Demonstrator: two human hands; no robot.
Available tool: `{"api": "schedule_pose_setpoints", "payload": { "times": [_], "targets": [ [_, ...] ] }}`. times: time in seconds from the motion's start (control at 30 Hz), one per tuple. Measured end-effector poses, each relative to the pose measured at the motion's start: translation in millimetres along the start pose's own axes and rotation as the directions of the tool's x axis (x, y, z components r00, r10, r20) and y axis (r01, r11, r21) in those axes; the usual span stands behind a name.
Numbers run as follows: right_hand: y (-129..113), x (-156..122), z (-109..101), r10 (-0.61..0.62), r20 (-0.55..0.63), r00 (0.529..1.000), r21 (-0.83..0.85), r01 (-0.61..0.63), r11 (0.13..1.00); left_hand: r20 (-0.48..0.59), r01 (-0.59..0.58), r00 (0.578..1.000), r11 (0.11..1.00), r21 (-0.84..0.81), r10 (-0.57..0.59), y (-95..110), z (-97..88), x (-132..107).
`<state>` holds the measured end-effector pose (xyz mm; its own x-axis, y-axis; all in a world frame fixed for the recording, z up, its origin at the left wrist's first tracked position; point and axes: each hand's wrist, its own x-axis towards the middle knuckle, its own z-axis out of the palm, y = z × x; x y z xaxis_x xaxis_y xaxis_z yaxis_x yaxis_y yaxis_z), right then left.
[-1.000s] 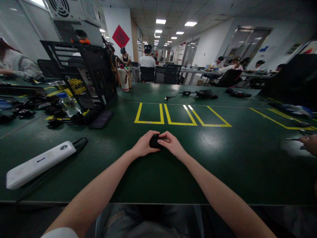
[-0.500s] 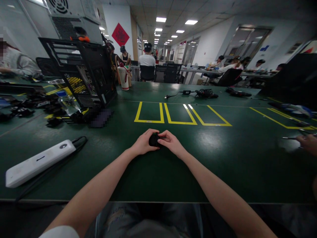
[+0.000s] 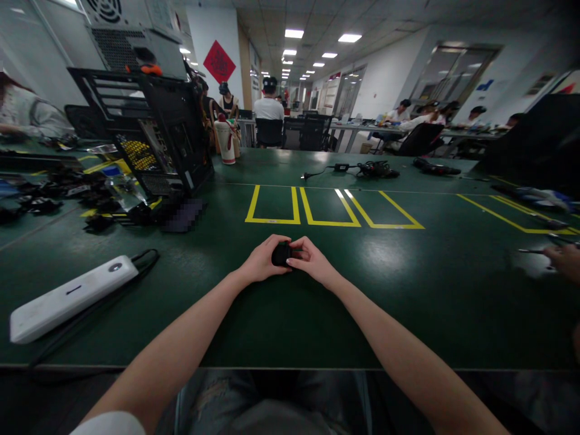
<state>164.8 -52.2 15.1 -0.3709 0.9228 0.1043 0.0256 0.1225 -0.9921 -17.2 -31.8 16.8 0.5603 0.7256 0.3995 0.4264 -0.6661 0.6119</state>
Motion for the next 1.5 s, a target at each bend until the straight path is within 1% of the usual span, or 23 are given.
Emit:
{"api": "schedule_pose_setpoints", "payload": {
  "times": [0.1, 0.3, 0.4, 0.47, 0.53, 0.63, 0.77, 0.9, 1.03, 1.13, 1.33, 1.5],
  "targets": [
    [-0.8, -1.6, 1.7, -0.002, 0.007, 1.0, 0.003, 0.002, 1.0, 0.003, -0.004, 1.0, 1.0, 0.008, 0.004, -0.2, -0.2, -0.1],
    [-4.3, -1.6, 4.8, -0.025, -0.05, 0.998, -0.05, 0.023, 0.998, 0.004, 0.005, 1.0, 1.0, -0.006, -0.005, -0.5, 0.3, 0.2],
    [-4.7, -0.8, 3.7, 0.019, -0.07, 0.997, -0.093, -0.025, 0.995, 0.006, 0.01, 1.0, 1.0, -0.007, -0.01, -0.6, 0.2, 0.2],
    [-4.0, -0.1, 2.2, 0.047, -0.06, 0.997, -0.103, -0.053, 0.993, 0.01, 0.015, 1.0, 1.0, -0.008, -0.015, -0.7, 0.2, 0.1],
    [-2.4, 0.5, 0.8, 0.046, -0.035, 0.998, -0.09, -0.049, 0.995, 0.008, 0.015, 1.0, 1.0, -0.005, -0.015, -1.1, 0.3, 0.2],
    [0.8, 0.9, 0.3, 0.006, -0.005, 1.0, -0.048, -0.006, 0.999, 0.001, 0.003, 1.0, 1.0, 0.005, -0.003, -2.4, 1.2, 0.6],
    [2.7, 0.6, 2.2, -0.031, -0.022, 0.999, -0.007, 0.03, 1.0, -0.007, 0.006, 1.0, 1.0, 0.005, -0.006, -4.5, 3.2, 1.2],
    [1.0, 0.4, 3.7, -0.031, -0.047, 0.998, -0.018, 0.031, 0.999, -0.01, 0.002, 1.0, 1.0, -0.002, -0.002, -4.8, 3.6, 1.2],
    [-0.9, 0.7, 2.6, 0.003, -0.066, 0.998, -0.06, -0.007, 0.998, 0.004, 0.013, 1.0, 1.0, -0.009, -0.013, -2.6, 1.4, 0.7],
    [-1.7, 0.8, 1.2, 0.03, -0.042, 0.999, -0.071, -0.033, 0.997, 0.012, 0.016, 1.0, 1.0, -0.008, -0.016, -0.7, -0.1, 0.6],
    [-3.6, -1.6, 1.2, -0.012, -0.008, 1.0, -0.034, 0.011, 0.999, 0.005, 0.009, 1.0, 1.0, -0.002, -0.009, -1.5, 0.7, 0.4],
    [-1.3, -0.6, 2.7, -0.036, -0.035, 0.999, -0.023, 0.035, 0.999, -0.001, 0.005, 1.0, 1.0, 0.004, -0.005, -3.2, 1.9, 0.5]
  ]
}}
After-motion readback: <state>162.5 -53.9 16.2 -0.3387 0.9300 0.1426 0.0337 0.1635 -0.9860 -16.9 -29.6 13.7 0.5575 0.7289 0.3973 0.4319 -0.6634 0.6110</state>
